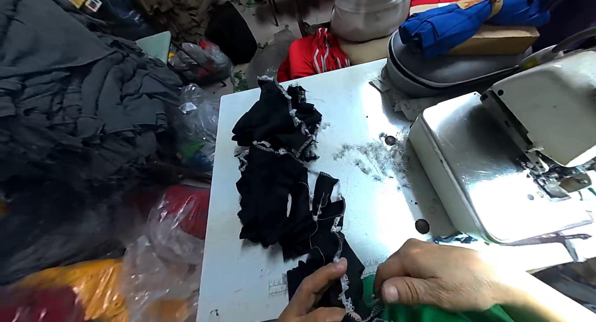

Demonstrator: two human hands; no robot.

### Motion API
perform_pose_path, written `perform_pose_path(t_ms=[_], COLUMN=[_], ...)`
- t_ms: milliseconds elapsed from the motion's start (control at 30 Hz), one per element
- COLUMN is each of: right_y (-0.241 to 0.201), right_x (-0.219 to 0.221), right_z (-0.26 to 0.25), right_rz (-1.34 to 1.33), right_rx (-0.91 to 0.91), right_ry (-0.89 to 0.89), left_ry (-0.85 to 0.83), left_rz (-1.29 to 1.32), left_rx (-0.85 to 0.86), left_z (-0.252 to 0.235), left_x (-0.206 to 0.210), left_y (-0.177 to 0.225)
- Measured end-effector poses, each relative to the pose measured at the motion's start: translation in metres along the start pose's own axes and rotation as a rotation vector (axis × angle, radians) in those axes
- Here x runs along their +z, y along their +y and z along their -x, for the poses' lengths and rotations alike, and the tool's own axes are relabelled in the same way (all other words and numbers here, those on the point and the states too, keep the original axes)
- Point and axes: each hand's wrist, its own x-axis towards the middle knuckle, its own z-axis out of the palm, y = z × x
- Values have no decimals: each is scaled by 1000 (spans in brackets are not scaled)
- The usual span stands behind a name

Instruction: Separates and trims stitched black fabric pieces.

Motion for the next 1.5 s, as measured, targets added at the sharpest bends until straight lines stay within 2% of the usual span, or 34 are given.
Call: perform_pose_path(t_ms=[167,600,667,733,833,933,1000,1133,1367,1500], right_y=[-1,7,4,3,3,-3,-2,1,3,5], right_x=[4,20,17,10,0,-1,2,3,-1,2], right_z=[-5,-17,-13,-6,-6,-22,-35,-45,-33,-22], right_rz=[-44,-67,-97,-152,-191,-116,-100,-97,-177,-254], right_rx=[42,-157,-109,-42,167,448,510,443,326,285], right_ry=[-75,117,172,301,437,292,206,192,527,461], left_ry=[-5,-125,-139,-151,-158,-169,-189,-233,-139,-51], left_rz=[-22,-86,-111,-131,-135,-115,-127,-149,-174,-156], left_rx=[13,10,11,22,36,37,38,31,24,28], left_z=[-2,-12,-12,-10,-8,-9,-10,-12,-6,-8], left_x=[2,0,-1,-2,-2,-1,0,-2,0,1], left_y=[1,6,7,8,9,9,10,12,9,7])
